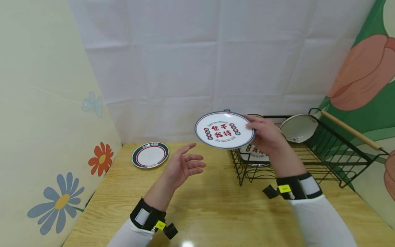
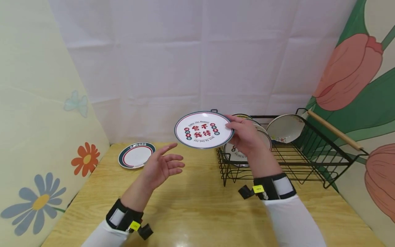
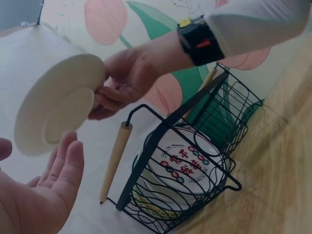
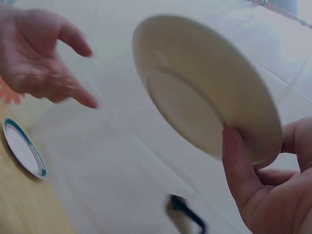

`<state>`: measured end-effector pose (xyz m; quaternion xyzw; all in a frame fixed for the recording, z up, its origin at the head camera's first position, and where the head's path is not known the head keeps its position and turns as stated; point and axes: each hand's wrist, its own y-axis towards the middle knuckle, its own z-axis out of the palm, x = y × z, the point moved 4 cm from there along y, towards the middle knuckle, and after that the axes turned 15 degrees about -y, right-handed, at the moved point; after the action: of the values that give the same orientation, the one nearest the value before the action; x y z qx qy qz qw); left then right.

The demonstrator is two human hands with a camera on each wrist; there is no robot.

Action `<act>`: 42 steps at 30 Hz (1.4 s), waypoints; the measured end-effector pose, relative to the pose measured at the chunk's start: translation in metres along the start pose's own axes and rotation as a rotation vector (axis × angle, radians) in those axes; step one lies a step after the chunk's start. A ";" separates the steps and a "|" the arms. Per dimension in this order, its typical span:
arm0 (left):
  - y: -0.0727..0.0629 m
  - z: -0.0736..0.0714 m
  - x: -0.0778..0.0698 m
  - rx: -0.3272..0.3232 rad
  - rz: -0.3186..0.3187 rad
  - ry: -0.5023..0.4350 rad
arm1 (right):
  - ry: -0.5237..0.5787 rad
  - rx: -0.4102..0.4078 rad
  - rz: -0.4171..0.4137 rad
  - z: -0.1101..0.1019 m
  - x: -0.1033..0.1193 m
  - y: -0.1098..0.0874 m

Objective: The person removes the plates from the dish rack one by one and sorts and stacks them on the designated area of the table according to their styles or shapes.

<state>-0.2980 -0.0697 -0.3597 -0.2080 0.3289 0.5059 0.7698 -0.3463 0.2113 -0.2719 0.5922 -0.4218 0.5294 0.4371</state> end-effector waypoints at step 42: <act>-0.019 -0.013 -0.045 0.023 0.022 -0.141 | 0.175 -0.038 0.029 0.086 -0.041 -0.013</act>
<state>-0.2966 -0.1146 -0.3367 -0.1593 0.2819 0.5238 0.7879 -0.3151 0.1332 -0.3186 0.5293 -0.4004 0.5774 0.4756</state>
